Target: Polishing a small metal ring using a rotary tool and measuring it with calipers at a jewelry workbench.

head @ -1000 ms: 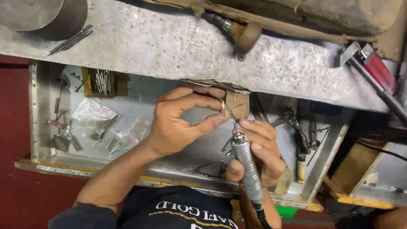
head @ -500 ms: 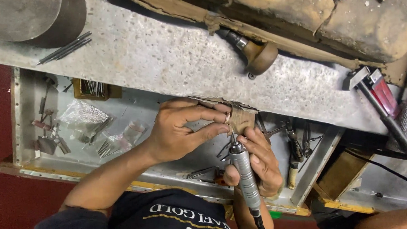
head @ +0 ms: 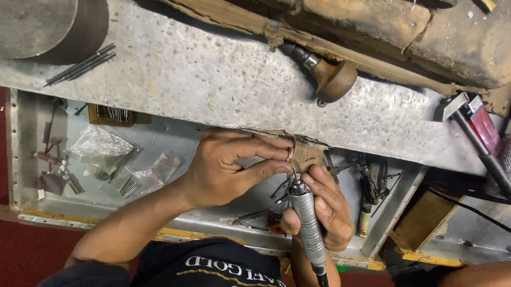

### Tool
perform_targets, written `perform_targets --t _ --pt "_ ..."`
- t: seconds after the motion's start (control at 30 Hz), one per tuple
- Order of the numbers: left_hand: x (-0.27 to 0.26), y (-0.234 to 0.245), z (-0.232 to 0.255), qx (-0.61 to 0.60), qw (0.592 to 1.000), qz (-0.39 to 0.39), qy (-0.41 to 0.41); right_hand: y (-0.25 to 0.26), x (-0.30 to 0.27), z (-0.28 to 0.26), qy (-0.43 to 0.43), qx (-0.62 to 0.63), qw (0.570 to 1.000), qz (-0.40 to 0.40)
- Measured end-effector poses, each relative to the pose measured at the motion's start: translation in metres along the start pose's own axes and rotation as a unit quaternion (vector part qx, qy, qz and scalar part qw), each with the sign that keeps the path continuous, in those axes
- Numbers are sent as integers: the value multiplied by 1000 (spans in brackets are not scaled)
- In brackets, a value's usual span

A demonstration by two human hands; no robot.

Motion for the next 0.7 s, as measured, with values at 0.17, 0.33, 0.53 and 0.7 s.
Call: perform_targets --t 0.17,0.33,0.53,0.7 --pt "5 3 9 102 993 -43 -31 -5 9 -14 -66 -25 996 -45" --pt "6 4 9 109 992 -46 -39 -8 10 -14 -62 -30 997 -28" --pt "4 5 7 100 993 -48 -29 -8 11 -15 -52 -37 997 -37" --pt "4 5 6 98 993 -50 -32 -3 8 -15 -67 -45 995 -55"
Point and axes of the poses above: each hand's wrist, its own x-axis towards the middle knuckle, its own y-axis out of the back of the hand, z = x × y, the point moved 2 cm from there along x, towards the middle knuckle, and after that the axes turned 1 degree about -x, right-handed, at the moved point
